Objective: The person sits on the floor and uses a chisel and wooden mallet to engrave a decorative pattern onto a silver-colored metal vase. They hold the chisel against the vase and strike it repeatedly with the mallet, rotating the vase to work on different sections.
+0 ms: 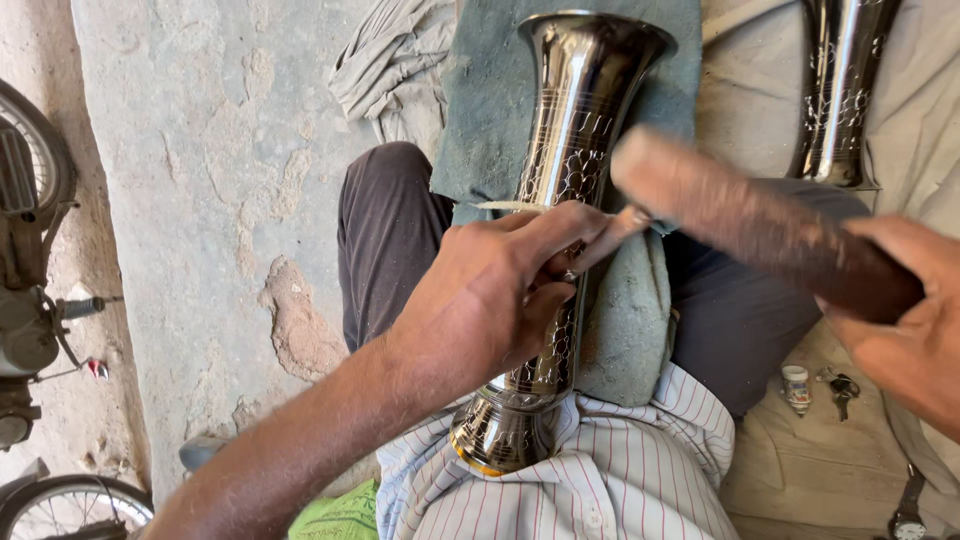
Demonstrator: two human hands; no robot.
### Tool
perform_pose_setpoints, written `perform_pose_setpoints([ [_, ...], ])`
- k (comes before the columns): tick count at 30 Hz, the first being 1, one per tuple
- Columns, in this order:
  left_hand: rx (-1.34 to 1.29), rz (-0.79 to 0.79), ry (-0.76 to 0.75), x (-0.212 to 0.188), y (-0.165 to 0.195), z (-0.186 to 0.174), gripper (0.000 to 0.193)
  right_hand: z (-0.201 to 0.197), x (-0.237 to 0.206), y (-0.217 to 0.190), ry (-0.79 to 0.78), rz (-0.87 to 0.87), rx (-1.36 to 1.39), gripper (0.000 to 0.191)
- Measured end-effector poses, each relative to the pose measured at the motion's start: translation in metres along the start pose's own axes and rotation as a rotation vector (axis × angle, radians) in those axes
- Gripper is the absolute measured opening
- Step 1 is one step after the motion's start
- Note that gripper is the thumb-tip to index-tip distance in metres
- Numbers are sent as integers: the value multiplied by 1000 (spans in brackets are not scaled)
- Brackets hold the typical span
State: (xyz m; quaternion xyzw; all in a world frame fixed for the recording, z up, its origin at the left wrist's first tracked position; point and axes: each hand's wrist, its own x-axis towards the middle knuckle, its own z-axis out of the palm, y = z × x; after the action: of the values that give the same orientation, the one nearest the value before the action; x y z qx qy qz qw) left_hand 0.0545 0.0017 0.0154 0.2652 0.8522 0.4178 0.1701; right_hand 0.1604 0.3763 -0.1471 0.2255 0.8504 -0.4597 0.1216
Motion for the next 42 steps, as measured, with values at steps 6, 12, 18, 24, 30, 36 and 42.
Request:
perform_pose_setpoints([
  [6,-85,-132,185,-15,-5,17,38,-10,63,-27,-10,-104,-124,27],
  [12,-207,-263,436,-32,2,36,47,-17,60,-140,-118,-451,-328,34],
  [18,-200,-295,516,-37,-1,47,37,-22,15,-248,-211,-922,-512,41],
  [24,-235,-296,550,-41,-10,54,27,-12,-1,-267,-162,-425,-391,27],
  [30,-122,-42,668,-40,-15,56,29,-36,25,-167,-72,-484,-497,23],
  [36,-191,37,355,-34,-20,21,41,-47,31,-55,-72,-246,439,8],
  [42,-179,20,70,-10,-20,7,44,-30,-28,-26,-187,-217,979,22],
])
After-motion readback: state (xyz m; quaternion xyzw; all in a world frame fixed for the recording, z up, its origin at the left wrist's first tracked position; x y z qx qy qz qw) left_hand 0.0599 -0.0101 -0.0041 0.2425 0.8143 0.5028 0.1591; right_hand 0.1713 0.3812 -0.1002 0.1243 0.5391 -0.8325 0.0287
